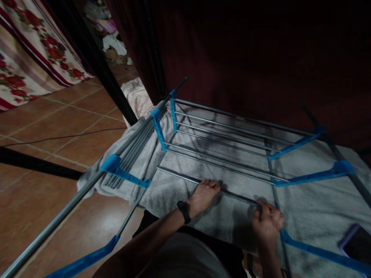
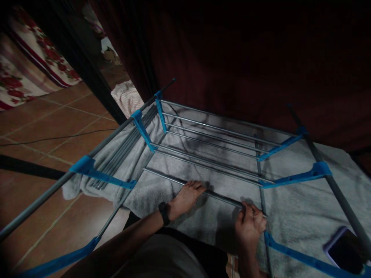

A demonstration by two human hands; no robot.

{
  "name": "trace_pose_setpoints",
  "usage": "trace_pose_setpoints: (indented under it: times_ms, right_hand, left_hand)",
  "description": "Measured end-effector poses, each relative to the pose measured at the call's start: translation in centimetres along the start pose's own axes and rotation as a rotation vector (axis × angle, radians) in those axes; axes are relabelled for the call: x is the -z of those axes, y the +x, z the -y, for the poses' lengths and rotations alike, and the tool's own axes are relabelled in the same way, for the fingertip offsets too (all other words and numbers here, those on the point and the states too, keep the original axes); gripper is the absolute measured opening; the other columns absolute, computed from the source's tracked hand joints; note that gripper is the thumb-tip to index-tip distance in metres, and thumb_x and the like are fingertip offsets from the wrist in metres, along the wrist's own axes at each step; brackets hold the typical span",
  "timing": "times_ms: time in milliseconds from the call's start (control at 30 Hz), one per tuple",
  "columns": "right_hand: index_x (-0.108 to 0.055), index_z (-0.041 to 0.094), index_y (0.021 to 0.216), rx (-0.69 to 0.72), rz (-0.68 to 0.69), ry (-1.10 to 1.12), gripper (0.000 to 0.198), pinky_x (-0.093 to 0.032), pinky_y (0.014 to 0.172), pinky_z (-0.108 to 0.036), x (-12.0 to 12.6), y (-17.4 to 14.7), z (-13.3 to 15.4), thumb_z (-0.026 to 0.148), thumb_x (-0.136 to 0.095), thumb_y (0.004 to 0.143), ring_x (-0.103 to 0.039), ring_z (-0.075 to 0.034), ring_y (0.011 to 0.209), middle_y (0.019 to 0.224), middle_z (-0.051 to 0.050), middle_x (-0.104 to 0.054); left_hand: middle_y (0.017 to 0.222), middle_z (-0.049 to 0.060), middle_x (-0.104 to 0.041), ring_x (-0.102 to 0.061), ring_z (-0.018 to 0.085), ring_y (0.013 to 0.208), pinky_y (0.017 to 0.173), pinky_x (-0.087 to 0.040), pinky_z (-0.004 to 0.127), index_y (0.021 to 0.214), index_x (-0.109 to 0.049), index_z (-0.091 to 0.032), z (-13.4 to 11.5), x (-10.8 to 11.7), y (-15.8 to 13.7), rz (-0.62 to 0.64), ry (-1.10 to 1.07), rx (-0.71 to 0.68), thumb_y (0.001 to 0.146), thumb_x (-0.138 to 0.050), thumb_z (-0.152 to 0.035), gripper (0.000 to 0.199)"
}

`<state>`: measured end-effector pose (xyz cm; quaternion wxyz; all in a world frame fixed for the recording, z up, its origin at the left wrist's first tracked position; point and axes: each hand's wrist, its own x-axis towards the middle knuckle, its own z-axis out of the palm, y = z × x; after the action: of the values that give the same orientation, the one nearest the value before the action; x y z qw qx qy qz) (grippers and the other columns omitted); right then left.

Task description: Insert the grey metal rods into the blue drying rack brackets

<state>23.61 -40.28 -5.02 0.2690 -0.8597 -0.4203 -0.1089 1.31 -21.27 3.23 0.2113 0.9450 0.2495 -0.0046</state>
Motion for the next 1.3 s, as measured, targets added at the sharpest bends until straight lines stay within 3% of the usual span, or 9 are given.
trace_pose_setpoints:
  times_ms: [133,300,467,833,967,1033,1133,1300]
  right_hand:
    - [-0.069,0.020,0.126,0.077,0.027,-0.060,0.043,-0.038,0.100,-0.053,-0.5,0.0,0.7,0.037,-0.043,0.097,-0.056,-0.035,0.111,0.125,-0.017,-0.065]
    - [-0.071,0.021,0.119,0.132,0.049,-0.120,0.039,-0.030,0.110,-0.056,-0.6,0.5,0.6,0.035,-0.042,0.096,-0.057,-0.032,0.104,0.110,-0.013,-0.071]
    - [-0.073,0.020,0.112,0.177,0.099,-0.144,0.039,-0.031,0.112,-0.055,-0.6,0.8,-0.5,0.035,-0.041,0.095,-0.059,-0.030,0.098,0.105,-0.012,-0.074]
    - [-0.072,0.022,0.118,0.169,0.187,-0.085,0.042,-0.029,0.119,-0.061,0.0,0.7,-1.0,0.034,-0.039,0.094,-0.064,-0.032,0.110,0.117,-0.013,-0.073]
    - [-0.070,0.023,0.122,0.137,0.193,-0.029,0.046,-0.030,0.120,-0.062,-0.1,0.9,-1.3,0.029,-0.036,0.092,-0.064,-0.031,0.114,0.115,-0.012,-0.073]
    - [-0.069,0.022,0.123,0.121,0.183,0.024,0.047,-0.034,0.119,-0.061,-0.1,1.3,-1.4,0.029,-0.036,0.091,-0.064,-0.032,0.114,0.115,-0.012,-0.073]
    - [-0.070,0.021,0.121,0.078,0.177,0.119,0.046,-0.043,0.114,-0.057,0.1,2.3,-1.5,0.033,-0.038,0.091,-0.065,-0.033,0.114,0.115,-0.014,-0.073]
    - [-0.070,0.020,0.124,-0.115,0.174,0.253,0.050,-0.051,0.105,-0.055,0.2,4.2,-2.1,0.042,-0.041,0.090,-0.067,-0.034,0.114,0.122,-0.016,-0.072]
  left_hand:
    - [0.131,0.011,-0.064,-0.059,0.024,0.122,0.109,-0.044,0.038,0.127,-0.063,-0.019,0.8,-1.1,-0.2,-0.049,0.020,-0.029,0.098,-0.043,-0.005,0.039]
    - [0.131,0.011,-0.065,-0.059,0.024,0.120,0.109,-0.043,0.038,0.134,-0.060,-0.018,2.3,-1.8,-0.7,-0.139,0.108,-0.096,0.102,-0.046,-0.010,0.036]
    - [0.129,0.010,-0.067,-0.060,0.023,0.118,0.107,-0.043,0.039,0.129,-0.063,-0.019,4.0,-1.8,-1.6,-0.232,0.249,-0.130,0.103,-0.049,-0.012,0.031]
    - [0.126,0.010,-0.069,-0.062,0.022,0.116,0.106,-0.043,0.037,0.125,-0.064,-0.015,4.0,-2.1,-1.5,-0.197,0.348,-0.191,0.103,-0.046,-0.008,0.029]
    - [0.126,0.011,-0.069,-0.062,0.022,0.116,0.105,-0.044,0.038,0.128,-0.063,-0.015,4.1,-1.9,-1.7,-0.214,0.290,-0.180,0.105,-0.048,-0.013,0.029]
    - [0.126,0.012,-0.070,-0.063,0.024,0.116,0.105,-0.045,0.040,0.132,-0.062,-0.015,4.2,-1.7,-1.9,-0.232,0.224,-0.163,0.106,-0.052,-0.029,0.031]
    - [0.128,0.013,-0.071,-0.064,0.027,0.118,0.107,-0.047,0.044,0.138,-0.062,-0.016,4.7,-1.4,-2.3,-0.277,0.122,-0.132,0.103,-0.056,-0.051,0.050]
    - [0.124,0.010,-0.074,-0.066,0.028,0.116,0.106,-0.050,0.046,0.128,-0.069,-0.021,7.5,-0.2,-2.7,-0.464,-0.055,0.036,0.106,-0.053,-0.043,0.035]
